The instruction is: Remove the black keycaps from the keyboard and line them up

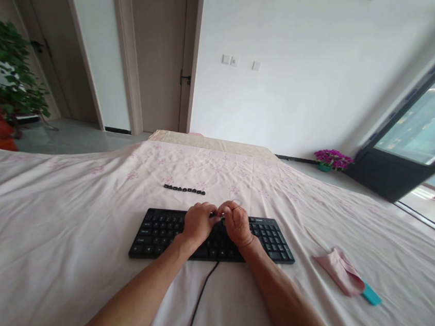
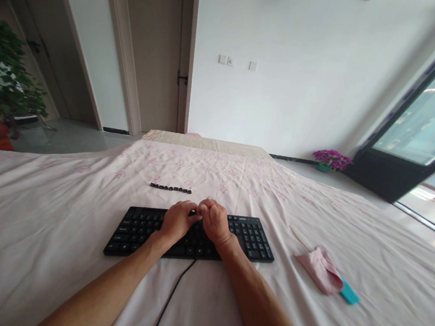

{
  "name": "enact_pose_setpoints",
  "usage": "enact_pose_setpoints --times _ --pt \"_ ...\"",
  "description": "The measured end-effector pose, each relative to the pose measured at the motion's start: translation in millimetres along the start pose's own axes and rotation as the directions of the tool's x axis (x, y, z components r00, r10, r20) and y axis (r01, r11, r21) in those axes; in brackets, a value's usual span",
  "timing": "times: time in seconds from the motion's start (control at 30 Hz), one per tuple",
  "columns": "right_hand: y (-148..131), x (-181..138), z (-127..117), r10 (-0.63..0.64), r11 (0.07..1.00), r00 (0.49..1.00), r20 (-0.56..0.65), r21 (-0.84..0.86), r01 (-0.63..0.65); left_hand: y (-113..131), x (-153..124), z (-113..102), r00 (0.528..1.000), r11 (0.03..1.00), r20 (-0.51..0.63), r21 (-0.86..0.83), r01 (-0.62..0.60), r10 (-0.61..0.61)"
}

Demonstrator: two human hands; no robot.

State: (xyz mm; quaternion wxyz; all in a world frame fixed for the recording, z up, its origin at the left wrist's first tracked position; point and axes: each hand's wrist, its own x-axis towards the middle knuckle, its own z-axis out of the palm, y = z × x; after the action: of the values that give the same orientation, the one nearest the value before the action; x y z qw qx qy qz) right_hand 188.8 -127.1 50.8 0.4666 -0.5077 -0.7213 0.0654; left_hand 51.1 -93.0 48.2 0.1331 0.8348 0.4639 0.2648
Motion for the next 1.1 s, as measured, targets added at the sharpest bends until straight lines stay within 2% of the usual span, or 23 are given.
enact_pose_setpoints --times 0.2,0.33,0.47,0.6,0.8,0.97,1.1 --pt "-7 0 -1 -0.060 0.995 0.998 -0.037 0.072 0.062 -4 0 2 1.000 0.993 -0.001 -0.115 0.014 -0.014" --pt "-12 1 -9 -0.074 0.997 0.990 -0.119 -0.005 0.074 -7 1 6 0.996 0.960 -0.064 -0.278 0.040 -0.060" --pt "-11 4 -15 -0.101 0.992 0.977 -0.189 -0.098 0.083 -10 3 9 0.986 0.867 -0.100 -0.493 0.066 -0.132" --pt "-5 10 -14 -0.053 0.984 0.990 -0.134 -0.173 0.029 -11 5 9 0.979 0.780 -0.139 -0.625 0.028 -0.146" --pt "-4 15 -12 0.162 0.928 0.986 0.033 -0.345 -0.140 -12 5 8 0.973 0.720 -0.170 -0.694 -0.007 -0.154" --pt "-5 17 -12 0.350 0.881 0.931 0.102 -0.375 -0.290 -13 5 10 0.976 0.737 -0.157 -0.676 0.006 -0.152" --pt "1 17 -15 0.371 0.890 0.916 0.153 -0.340 -0.303 -13 3 9 0.980 0.798 -0.145 -0.602 0.023 -0.138"
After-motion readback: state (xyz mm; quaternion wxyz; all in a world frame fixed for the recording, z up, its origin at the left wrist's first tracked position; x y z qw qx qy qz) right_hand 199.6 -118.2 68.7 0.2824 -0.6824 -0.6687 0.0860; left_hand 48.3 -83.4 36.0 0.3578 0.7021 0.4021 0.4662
